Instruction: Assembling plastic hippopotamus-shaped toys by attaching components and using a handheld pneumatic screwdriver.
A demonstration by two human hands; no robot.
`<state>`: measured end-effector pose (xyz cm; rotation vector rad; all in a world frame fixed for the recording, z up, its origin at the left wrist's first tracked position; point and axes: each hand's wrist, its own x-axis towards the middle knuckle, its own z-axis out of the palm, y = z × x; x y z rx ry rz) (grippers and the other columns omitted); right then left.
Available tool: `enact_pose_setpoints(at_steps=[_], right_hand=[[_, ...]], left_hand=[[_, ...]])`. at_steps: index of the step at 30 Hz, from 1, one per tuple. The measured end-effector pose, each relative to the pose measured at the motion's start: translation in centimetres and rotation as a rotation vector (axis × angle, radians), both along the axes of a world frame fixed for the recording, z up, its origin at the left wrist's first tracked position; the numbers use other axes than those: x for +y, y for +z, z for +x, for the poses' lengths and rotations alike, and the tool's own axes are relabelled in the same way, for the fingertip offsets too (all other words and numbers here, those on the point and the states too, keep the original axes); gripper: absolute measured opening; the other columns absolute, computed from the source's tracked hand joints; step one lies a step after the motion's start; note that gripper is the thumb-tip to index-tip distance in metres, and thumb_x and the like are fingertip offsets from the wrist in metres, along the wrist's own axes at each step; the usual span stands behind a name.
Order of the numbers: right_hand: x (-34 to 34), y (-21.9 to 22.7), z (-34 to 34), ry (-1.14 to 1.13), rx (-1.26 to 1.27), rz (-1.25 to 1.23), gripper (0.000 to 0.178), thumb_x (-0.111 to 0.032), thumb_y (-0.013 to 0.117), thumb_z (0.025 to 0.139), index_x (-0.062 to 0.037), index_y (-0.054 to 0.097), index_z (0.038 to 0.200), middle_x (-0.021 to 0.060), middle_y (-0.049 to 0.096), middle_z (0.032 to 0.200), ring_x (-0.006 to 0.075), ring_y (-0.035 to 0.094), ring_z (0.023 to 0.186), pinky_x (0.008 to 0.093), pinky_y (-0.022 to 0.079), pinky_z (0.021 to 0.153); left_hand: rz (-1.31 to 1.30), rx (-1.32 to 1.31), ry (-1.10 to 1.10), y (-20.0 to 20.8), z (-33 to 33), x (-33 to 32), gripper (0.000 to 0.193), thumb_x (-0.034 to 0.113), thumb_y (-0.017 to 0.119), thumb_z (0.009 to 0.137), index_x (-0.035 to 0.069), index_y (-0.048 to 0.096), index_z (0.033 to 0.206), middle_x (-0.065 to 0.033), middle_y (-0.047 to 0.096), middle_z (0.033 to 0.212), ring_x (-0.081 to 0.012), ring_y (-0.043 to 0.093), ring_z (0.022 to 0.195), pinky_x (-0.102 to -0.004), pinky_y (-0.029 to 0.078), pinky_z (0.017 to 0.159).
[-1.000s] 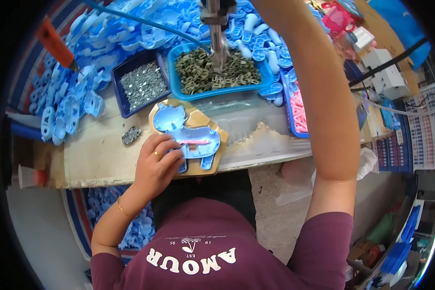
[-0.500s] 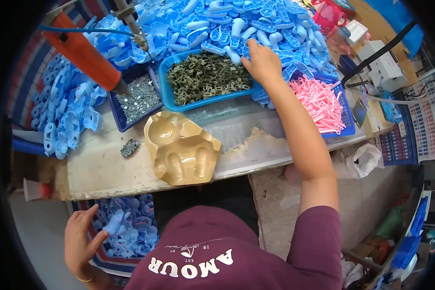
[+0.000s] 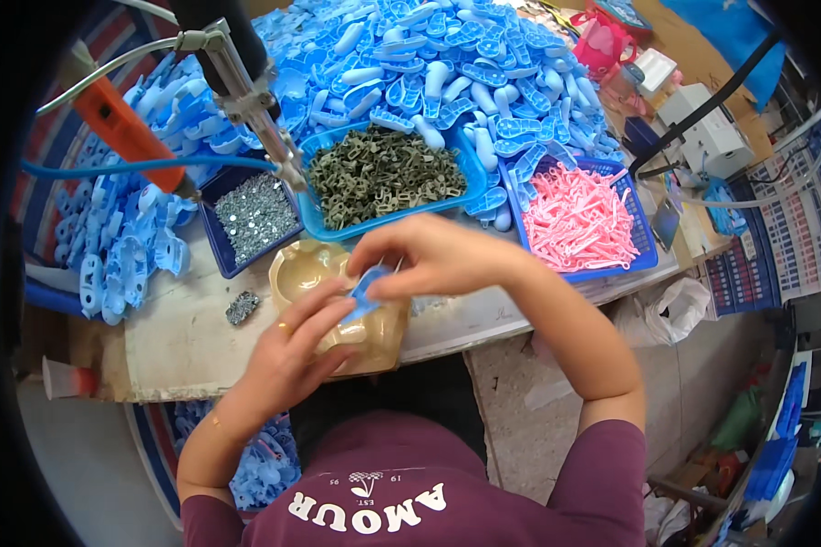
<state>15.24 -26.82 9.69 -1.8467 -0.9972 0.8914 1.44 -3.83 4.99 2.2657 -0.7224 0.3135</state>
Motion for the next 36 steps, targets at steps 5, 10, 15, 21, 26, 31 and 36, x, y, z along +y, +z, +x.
enact_pose_setpoints(at_steps=[5,10,15,21,26,31,36], right_hand=[[-0.5,-0.5,3.4,0.044,0.305,0.032,0.033,-0.014,0.071,0.095,0.0016,0.064,0.124,0.0097,0.071,0.115,0.0146,0.067,0.108,0.0321,0.055,0.096],[-10.2,-3.4,16.4,-0.857,-0.674,-0.017,0.022,-0.018,0.069,0.092,0.0003,0.072,0.104,0.0075,0.073,0.090,0.0160,0.069,0.082,0.0310,0.055,0.074],[-16.9,-4.6,22.0,-1.259,-1.079,-0.297,0.032,-0.019,0.072,0.079,-0.0006,0.072,0.104,0.0169,0.073,0.094,0.0288,0.072,0.086,0.0387,0.056,0.079],[-14.4,-4.1,23.0,-1.207,-1.382,-0.162,0.032,-0.018,0.070,0.079,-0.0088,0.071,0.109,0.0151,0.068,0.108,0.0333,0.065,0.103,0.0435,0.053,0.088],[-12.3,-3.1,22.9,-0.951,-1.434,-0.415,0.034,-0.011,0.071,0.078,-0.0119,0.070,0.111,0.0140,0.066,0.116,0.0352,0.060,0.112,0.0441,0.051,0.095],[-13.6,-3.9,23.9,-1.018,-1.463,-0.194,0.030,-0.009,0.070,0.076,-0.0111,0.071,0.106,0.0128,0.066,0.114,0.0357,0.061,0.111,0.0457,0.052,0.094],[-12.0,-3.1,25.2,-1.112,-1.303,-0.132,0.028,-0.015,0.066,0.084,-0.0057,0.069,0.110,0.0177,0.070,0.109,0.0364,0.065,0.103,0.0424,0.052,0.094]], left_hand=[[-0.091,-0.207,-0.020,-2.5,1.3,-0.5,0.043,0.003,0.076,0.083,0.008,0.066,0.125,-0.0152,0.065,0.126,-0.0320,0.069,0.104,-0.0371,0.059,0.082],[-0.003,-0.137,0.101,-2.9,-1.2,0.6,0.034,0.001,0.079,0.080,0.006,0.071,0.113,-0.0135,0.068,0.114,-0.0287,0.072,0.086,-0.0343,0.059,0.068],[-0.032,-0.102,0.168,-4.0,-2.7,0.5,0.030,-0.001,0.079,0.080,0.005,0.073,0.109,-0.0141,0.068,0.113,-0.0281,0.072,0.088,-0.0340,0.059,0.070],[-0.050,-0.099,0.160,-4.0,-2.5,-0.5,0.033,-0.003,0.077,0.080,0.004,0.072,0.112,-0.0158,0.067,0.116,-0.0304,0.071,0.095,-0.0357,0.060,0.076],[-0.066,-0.085,0.147,-4.0,-2.4,-1.2,0.033,0.001,0.076,0.084,0.002,0.071,0.116,-0.0144,0.068,0.117,-0.0307,0.071,0.096,-0.0366,0.060,0.078],[-0.062,-0.076,0.136,-4.2,-2.4,-1.3,0.035,0.001,0.075,0.084,0.001,0.069,0.119,-0.0149,0.068,0.119,-0.0313,0.071,0.098,-0.0371,0.060,0.080],[-0.067,-0.075,0.122,-4.1,-2.3,-1.5,0.036,0.001,0.074,0.084,0.000,0.069,0.120,-0.0152,0.068,0.120,-0.0313,0.071,0.098,-0.0370,0.059,0.081]])
